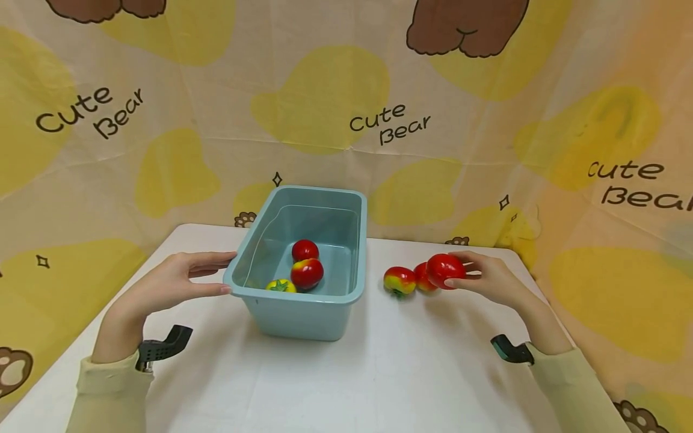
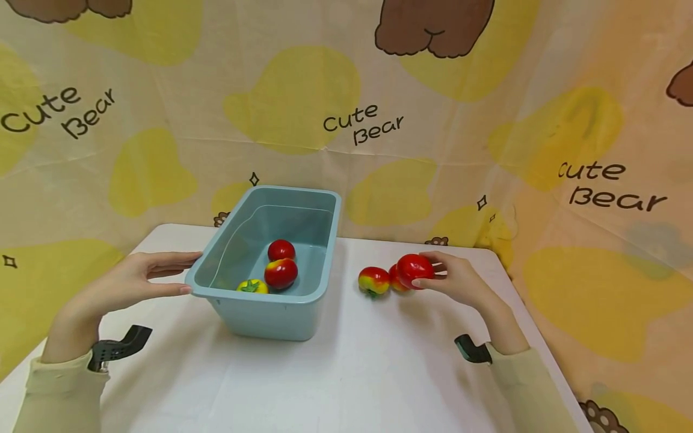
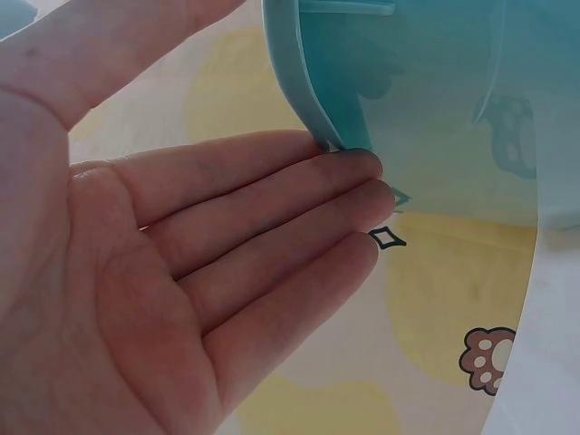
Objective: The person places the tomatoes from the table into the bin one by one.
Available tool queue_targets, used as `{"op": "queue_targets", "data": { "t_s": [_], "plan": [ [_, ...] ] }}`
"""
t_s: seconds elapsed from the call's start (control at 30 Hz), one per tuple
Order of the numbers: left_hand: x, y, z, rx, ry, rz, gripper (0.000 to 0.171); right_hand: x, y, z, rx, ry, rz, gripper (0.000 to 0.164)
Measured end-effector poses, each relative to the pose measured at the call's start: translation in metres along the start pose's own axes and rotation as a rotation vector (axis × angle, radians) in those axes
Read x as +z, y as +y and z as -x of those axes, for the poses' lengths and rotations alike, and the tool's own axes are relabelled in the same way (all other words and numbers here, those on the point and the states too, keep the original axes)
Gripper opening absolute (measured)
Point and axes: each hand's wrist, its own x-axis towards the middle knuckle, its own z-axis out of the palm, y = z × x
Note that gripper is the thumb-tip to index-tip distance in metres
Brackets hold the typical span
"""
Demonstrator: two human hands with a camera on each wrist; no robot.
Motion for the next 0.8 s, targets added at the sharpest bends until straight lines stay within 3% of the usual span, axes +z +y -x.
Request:
{"op": "queue_targets", "data": {
  "t_s": [0.8],
  "plan": [
    [0.001, 0.000, 0.001, -0.001, -0.002, 0.002, 0.062, -0.001, -0.031, -0.019, -0.089, -0.029, -0.006, 0.064]
  ]
}}
